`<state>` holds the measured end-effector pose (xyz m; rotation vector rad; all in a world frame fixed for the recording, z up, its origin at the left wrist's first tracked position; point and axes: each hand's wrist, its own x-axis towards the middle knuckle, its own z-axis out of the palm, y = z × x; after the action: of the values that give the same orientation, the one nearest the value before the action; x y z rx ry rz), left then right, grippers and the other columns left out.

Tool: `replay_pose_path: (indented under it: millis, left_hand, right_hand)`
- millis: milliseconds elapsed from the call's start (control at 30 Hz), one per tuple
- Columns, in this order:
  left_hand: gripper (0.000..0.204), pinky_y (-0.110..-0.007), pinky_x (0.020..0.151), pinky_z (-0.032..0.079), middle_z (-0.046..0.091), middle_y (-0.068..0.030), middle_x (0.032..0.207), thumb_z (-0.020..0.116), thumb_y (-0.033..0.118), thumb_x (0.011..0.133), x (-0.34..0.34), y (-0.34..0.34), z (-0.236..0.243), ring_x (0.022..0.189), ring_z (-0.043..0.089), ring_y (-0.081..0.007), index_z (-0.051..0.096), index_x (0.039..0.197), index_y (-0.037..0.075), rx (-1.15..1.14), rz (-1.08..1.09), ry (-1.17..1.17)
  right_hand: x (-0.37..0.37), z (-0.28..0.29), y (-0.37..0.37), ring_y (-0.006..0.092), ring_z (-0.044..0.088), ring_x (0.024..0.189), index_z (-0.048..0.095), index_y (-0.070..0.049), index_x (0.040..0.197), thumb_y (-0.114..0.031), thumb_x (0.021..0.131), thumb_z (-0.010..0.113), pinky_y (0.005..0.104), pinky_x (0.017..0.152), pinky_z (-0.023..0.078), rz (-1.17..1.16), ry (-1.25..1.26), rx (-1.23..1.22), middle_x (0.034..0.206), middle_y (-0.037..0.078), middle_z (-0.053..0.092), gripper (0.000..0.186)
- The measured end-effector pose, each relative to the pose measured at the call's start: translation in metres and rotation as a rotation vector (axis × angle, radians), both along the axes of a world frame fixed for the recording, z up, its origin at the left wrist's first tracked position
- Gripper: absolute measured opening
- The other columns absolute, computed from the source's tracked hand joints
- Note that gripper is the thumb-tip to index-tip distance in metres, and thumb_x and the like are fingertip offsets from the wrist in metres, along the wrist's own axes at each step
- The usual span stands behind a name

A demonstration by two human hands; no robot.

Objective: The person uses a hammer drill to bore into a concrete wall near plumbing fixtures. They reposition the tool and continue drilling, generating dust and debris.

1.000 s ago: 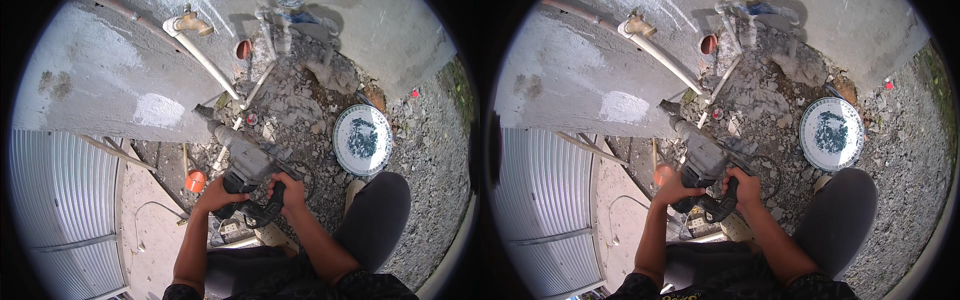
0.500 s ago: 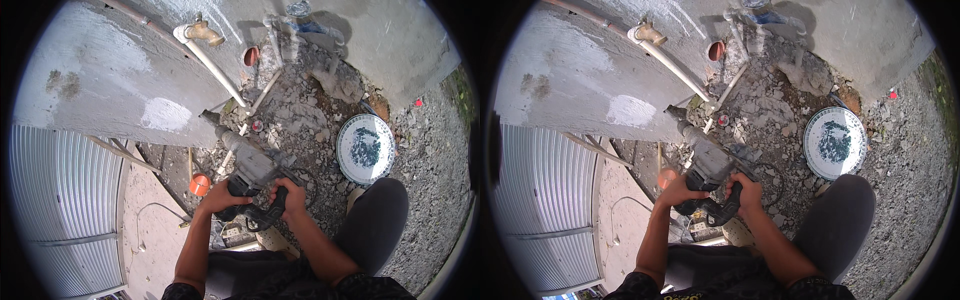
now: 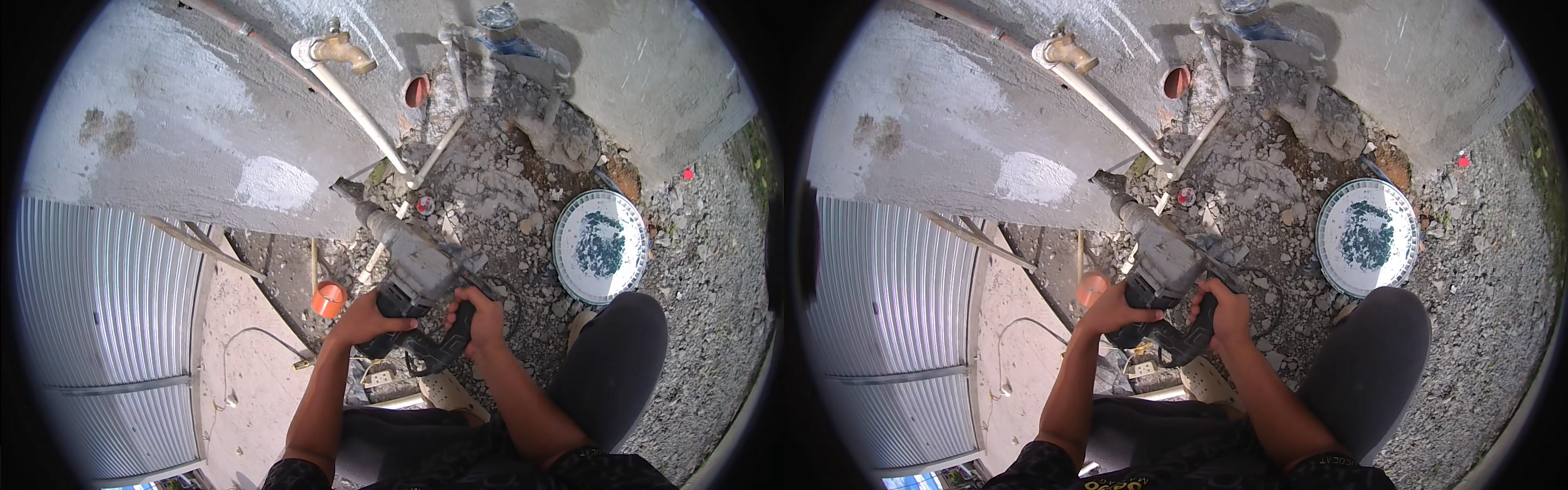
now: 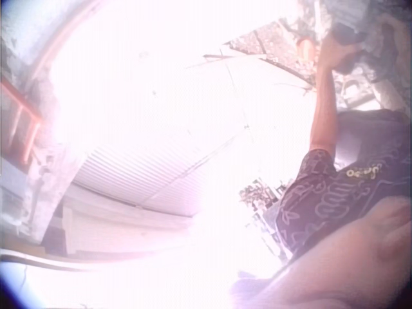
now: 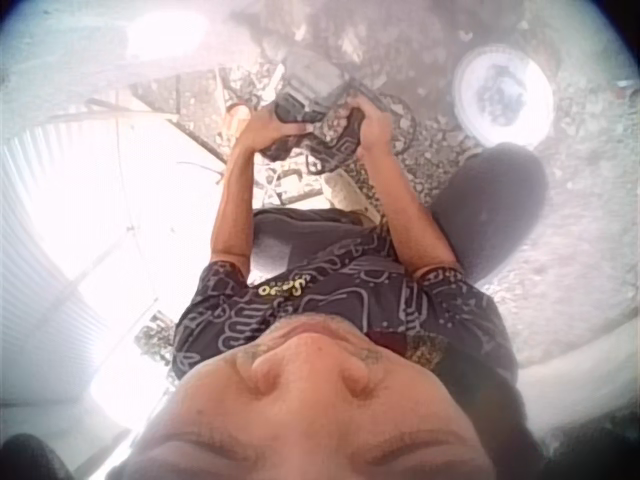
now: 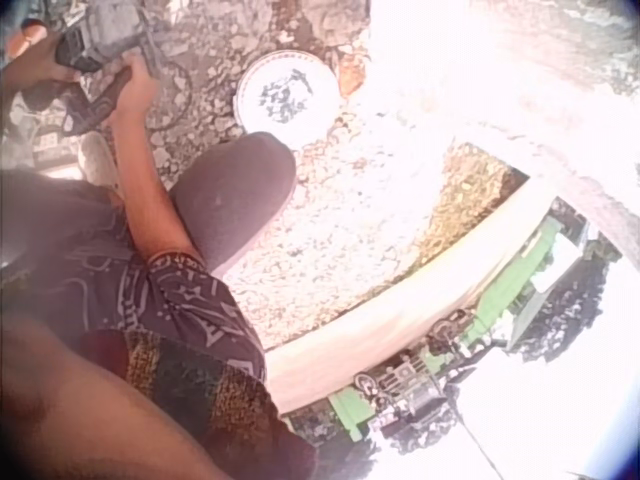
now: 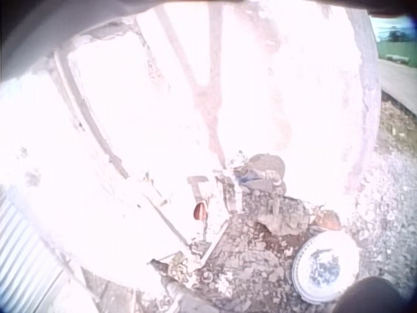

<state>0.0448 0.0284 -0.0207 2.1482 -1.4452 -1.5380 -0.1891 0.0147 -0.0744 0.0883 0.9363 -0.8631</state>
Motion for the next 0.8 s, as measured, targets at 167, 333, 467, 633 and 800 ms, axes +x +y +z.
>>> replay_pose_path:
  millis: [167, 333, 467, 633, 800]
  left_hand:
    - [0.084, -0.036, 0.098, 0.054, 0.075, -0.0151, 0.117, 0.098, 0.04, 0.066, -0.005, -0.004, -0.001, 0.107, 0.071, -0.0234, 0.066, 0.127, -0.007, -0.006, 0.048, 0.057]
    - [0.089, -0.037, 0.1, 0.053, 0.074, -0.0157, 0.119, 0.098, 0.041, 0.066, -0.004, -0.007, -0.004, 0.11, 0.071, -0.024, 0.063, 0.13, -0.008, -0.006, 0.054, 0.061]
    - [0.084, -0.037, 0.097, 0.054, 0.075, -0.0156, 0.117, 0.098, 0.038, 0.068, 0.0, -0.007, -0.008, 0.106, 0.071, -0.0231, 0.064, 0.129, -0.008, -0.016, 0.036, 0.031]
    - [0.078, -0.036, 0.094, 0.055, 0.076, -0.0161, 0.114, 0.097, 0.036, 0.07, 0.003, -0.008, -0.011, 0.103, 0.072, -0.0221, 0.067, 0.127, -0.007, -0.036, 0.044, 0.068]
    - [0.077, -0.035, 0.09, 0.057, 0.076, -0.0155, 0.112, 0.096, 0.037, 0.072, 0.0, -0.02, -0.003, 0.1, 0.073, -0.0215, 0.067, 0.127, -0.009, 0.04, 0.083, 0.093]
  right_hand:
    - [-0.005, 0.007, -0.01, 0.0214, 0.061, 0.052, 0.067, 0.001, 0.082, -0.015, 0.09, 0.07, 0.0363, 0.051, 0.052, 0.038, 0.075, -0.018, 0.069, 0.011, 0.065, 0.019]
    - [-0.005, 0.013, -0.016, 0.0212, 0.062, 0.055, 0.066, 0.0, 0.084, -0.016, 0.09, 0.07, 0.0367, 0.051, 0.052, 0.042, 0.083, -0.021, 0.069, 0.011, 0.064, 0.018]
    - [-0.004, 0.014, -0.017, 0.0201, 0.062, 0.053, 0.068, 0.001, 0.082, -0.014, 0.089, 0.071, 0.0351, 0.05, 0.051, 0.03, 0.077, -0.007, 0.07, 0.01, 0.066, 0.016]
    - [0.0, 0.022, -0.022, 0.0191, 0.061, 0.053, 0.068, 0.001, 0.082, -0.013, 0.088, 0.071, 0.034, 0.05, 0.05, 0.06, 0.11, -0.012, 0.07, 0.01, 0.066, 0.016]
    - [0.002, 0.033, -0.036, 0.0194, 0.062, 0.055, 0.066, 0.001, 0.083, -0.016, 0.09, 0.071, 0.0355, 0.051, 0.052, 0.095, 0.137, -0.117, 0.073, 0.012, 0.066, 0.02]
